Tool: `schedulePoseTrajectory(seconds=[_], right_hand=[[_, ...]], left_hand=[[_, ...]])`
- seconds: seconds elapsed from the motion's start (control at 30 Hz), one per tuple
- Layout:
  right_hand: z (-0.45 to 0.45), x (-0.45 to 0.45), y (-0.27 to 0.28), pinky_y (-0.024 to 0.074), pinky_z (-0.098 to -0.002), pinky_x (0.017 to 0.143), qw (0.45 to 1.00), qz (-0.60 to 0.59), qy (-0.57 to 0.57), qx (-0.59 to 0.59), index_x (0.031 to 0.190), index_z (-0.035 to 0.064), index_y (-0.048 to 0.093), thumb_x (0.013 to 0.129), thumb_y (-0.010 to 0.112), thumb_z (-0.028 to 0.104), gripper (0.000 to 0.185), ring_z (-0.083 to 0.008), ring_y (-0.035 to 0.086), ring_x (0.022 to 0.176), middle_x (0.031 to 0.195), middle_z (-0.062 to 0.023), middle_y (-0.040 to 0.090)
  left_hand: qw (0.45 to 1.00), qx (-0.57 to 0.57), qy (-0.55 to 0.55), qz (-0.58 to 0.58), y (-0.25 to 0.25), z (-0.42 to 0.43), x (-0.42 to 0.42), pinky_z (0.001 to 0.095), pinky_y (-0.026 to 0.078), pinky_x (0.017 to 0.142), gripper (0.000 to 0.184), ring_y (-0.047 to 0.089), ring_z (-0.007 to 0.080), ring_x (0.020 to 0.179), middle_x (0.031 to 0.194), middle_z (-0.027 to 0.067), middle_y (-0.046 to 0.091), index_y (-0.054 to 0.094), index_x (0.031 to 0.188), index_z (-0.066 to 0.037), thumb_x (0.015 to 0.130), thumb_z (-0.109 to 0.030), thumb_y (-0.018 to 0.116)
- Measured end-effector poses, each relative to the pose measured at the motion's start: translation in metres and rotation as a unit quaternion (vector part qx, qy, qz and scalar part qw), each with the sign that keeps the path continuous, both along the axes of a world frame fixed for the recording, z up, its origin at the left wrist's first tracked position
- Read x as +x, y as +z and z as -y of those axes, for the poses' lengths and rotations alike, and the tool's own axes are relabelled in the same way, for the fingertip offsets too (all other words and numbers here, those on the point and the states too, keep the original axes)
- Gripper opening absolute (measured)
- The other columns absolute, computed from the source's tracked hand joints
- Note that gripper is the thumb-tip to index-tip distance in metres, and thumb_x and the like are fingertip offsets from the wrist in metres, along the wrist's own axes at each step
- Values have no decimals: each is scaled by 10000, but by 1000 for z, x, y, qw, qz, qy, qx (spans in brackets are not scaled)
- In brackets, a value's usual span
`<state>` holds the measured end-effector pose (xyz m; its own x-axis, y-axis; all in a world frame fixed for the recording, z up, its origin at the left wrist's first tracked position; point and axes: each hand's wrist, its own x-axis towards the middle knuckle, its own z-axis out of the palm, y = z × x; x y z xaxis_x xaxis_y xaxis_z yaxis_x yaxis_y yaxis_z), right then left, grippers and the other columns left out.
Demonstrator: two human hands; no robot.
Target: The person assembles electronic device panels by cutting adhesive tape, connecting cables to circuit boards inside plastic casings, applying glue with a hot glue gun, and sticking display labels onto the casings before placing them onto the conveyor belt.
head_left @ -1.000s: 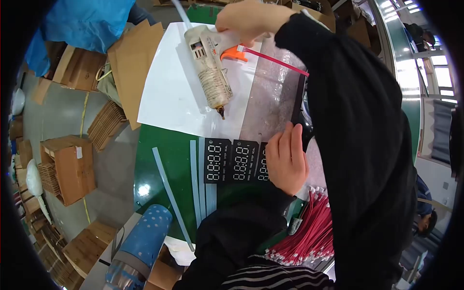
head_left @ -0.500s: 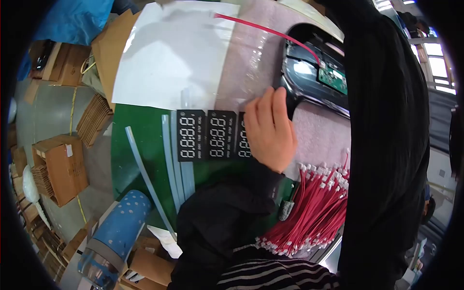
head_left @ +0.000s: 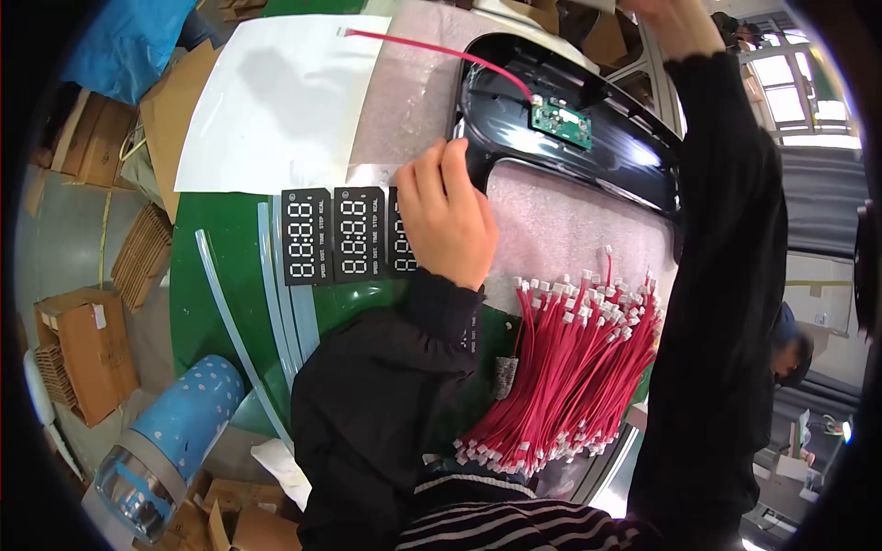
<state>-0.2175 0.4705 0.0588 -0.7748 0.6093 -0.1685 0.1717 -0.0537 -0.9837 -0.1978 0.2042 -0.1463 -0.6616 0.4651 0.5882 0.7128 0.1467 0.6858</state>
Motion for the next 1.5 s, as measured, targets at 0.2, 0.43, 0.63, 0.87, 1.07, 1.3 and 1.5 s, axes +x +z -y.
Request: schedulePoseTrajectory(seconds=[0.2,0.43,0.63,0.87,1.07,1.3,1.5], right_hand=[[13,103,-20,540,-335,702,992,-122,0,-17,1127,29,654,831,669,98,303,-227,681,866,1059,-142,711],[-14,182,-27,494,-300,643,985,-45,6,167,922,-40,647,870,649,104,152,-176,635,684,763,-100,653],[-5,178,-12,471,-284,527,931,212,97,281,932,-48,674,811,689,61,164,-165,638,595,712,-100,652],[-13,148,-6,506,-260,504,865,326,192,329,989,-22,719,691,780,110,331,-136,639,550,721,-74,699],[-30,158,-14,505,-271,496,866,344,172,319,982,-29,715,682,756,106,331,-145,639,541,714,-77,695],[-35,164,-20,485,-274,468,855,345,160,352,836,-57,692,667,719,104,235,-149,621,514,624,-94,635],[-38,164,-19,508,-279,494,850,346,163,363,850,-59,703,665,725,136,270,-163,634,523,639,-96,650]], left_hand=[[1000,-2,19,-22,-2,-2,1,459,462,843,387,538,372,966,1145,166,573,585,1145,-4,762,53,579],[1000,-6,12,-20,0,-1,2,457,465,834,362,538,368,970,1142,160,570,599,1124,-19,770,55,573],[1000,-14,7,-24,-2,0,2,460,467,833,347,538,367,986,1154,160,565,605,1112,-25,775,55,579],[999,-36,5,-24,-1,1,2,459,464,833,312,533,368,994,1173,165,557,609,1080,-25,781,60,577],[999,-39,1,-25,-1,1,3,467,459,839,296,530,371,993,1172,172,553,608,1067,-25,786,60,573],[999,-37,-2,-40,-1,1,1,476,453,846,286,527,375,992,1170,173,549,607,1063,-24,793,60,567],[998,-38,1,-45,-1,1,1,469,456,843,276,528,370,995,1167,169,548,608,1057,-26,797,57,567]])
